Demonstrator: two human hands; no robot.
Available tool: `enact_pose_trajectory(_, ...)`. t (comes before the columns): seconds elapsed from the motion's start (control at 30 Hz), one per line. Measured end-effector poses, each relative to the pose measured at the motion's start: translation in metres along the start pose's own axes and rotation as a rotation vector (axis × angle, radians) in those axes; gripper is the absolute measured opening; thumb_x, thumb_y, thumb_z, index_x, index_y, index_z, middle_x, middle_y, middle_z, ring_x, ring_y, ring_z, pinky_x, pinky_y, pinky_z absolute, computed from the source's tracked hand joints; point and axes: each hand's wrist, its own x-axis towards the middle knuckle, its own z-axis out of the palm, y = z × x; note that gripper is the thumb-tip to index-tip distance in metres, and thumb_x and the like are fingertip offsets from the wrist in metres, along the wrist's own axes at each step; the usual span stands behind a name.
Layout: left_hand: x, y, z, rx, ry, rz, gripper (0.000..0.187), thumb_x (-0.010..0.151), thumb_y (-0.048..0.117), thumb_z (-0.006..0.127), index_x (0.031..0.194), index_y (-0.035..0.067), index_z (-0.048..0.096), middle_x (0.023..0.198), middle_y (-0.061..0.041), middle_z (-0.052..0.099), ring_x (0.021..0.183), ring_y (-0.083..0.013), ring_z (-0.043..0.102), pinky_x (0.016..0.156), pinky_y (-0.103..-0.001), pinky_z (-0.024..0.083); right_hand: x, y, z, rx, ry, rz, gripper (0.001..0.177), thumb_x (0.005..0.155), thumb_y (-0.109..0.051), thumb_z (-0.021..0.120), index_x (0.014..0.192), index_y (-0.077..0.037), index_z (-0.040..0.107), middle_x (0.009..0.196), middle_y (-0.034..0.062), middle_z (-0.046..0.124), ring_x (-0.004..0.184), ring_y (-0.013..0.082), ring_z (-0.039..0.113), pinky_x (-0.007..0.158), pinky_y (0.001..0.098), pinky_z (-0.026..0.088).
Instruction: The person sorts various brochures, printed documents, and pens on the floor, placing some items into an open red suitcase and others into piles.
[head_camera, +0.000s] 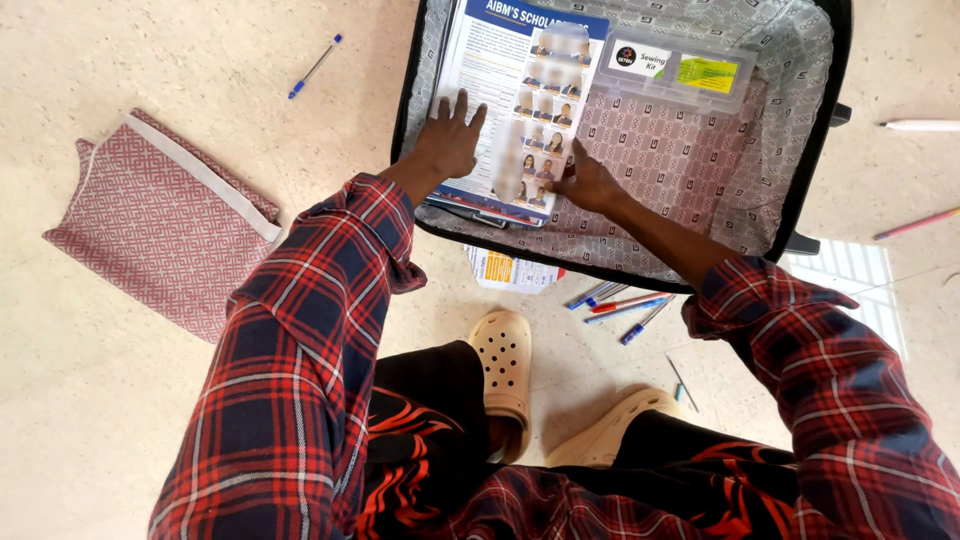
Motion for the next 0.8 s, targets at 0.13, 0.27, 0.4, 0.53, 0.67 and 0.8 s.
enact_pose_trajectory(0.13, 0.006, 0.011, -0.002, -0.05, -0.095, 0.013, 0.098, 0.089, 0.042, 0.076, 0.165, 0.024, 0.018, 0.168, -0.027, 0.006, 0.149, -0.0553, 0.022, 0.105, -0.058, 0.048, 0.004, -0.001, 0.019, -0.284, -0.028, 0.011, 0.115, 0.087, -0.039, 0.08, 0.158, 0.012, 0.006, 0.128, 0.0366, 0.059, 0.115, 0.0448, 0.064, 0.103, 0.0456, 0.053)
enact_pose_trajectory(0.27, 0.002, 0.015, -0.002, -0.015, -0.179, 0.013, 0.096, 0.089, 0.044, 0.076, 0.165, 0.03, 0.019, 0.169, -0.028, 0.002, 0.149, -0.0576, 0.021, 0.106, -0.057, 0.048, 0.012, 0.006, 0.023, -0.291, -0.051, 0.008, 0.117, 0.088, -0.039, 0.078, 0.157, 0.014, 0.0, 0.132, 0.0391, 0.053, 0.119, 0.0466, 0.06, 0.104, 0.0454, 0.052)
enact_pose_trajectory(0.4, -0.003, 0.02, -0.01, 0.023, -0.249, -0.022, 0.094, 0.091, 0.046, 0.073, 0.165, 0.031, 0.018, 0.17, -0.027, 0.001, 0.146, -0.0612, 0.024, 0.102, -0.056, 0.053, 0.013, 0.014, 0.021, -0.286, -0.039, -0.054, 0.117, 0.088, -0.04, 0.079, 0.156, 0.013, 0.001, 0.125, 0.0348, 0.06, 0.125, 0.0454, 0.056, 0.108, 0.0453, 0.048)
enact_pose_trajectory(0.53, -0.004, 0.023, -0.01, 0.062, -0.265, -0.033, 0.1, 0.088, 0.048, 0.075, 0.166, 0.031, 0.016, 0.168, -0.028, 0.001, 0.142, -0.0629, 0.031, 0.102, -0.055, 0.052, 0.008, 0.01, 0.013, -0.243, -0.079, -0.027, 0.113, 0.085, -0.037, 0.076, 0.16, 0.009, 0.006, 0.121, 0.0303, 0.065, 0.122, 0.0429, 0.061, 0.108, 0.0446, 0.05)
enact_pose_trajectory(0.67, 0.007, 0.026, -0.006, 0.125, -0.289, -0.033, 0.102, 0.088, 0.05, 0.075, 0.168, 0.027, 0.015, 0.167, -0.034, 0.005, 0.132, -0.0542, 0.05, 0.11, -0.054, 0.044, 0.011, 0.021, 0.0, -0.297, -0.121, -0.1, 0.101, 0.089, -0.037, 0.077, 0.16, 0.005, 0.019, 0.126, 0.0324, 0.061, 0.122, 0.0434, 0.06, 0.106, 0.0461, 0.048)
enact_pose_trajectory(0.8, 0.009, 0.032, -0.008, 0.091, -0.361, -0.069, 0.101, 0.086, 0.045, 0.075, 0.167, 0.024, 0.018, 0.167, -0.036, 0.009, 0.132, -0.0449, 0.057, 0.102, -0.049, 0.054, 0.002, 0.034, -0.015, -0.266, -0.13, -0.135, 0.088, 0.088, -0.033, 0.076, 0.157, -0.001, 0.033, 0.129, 0.0263, 0.065, 0.12, 0.0393, 0.064, 0.106, 0.046, 0.049)
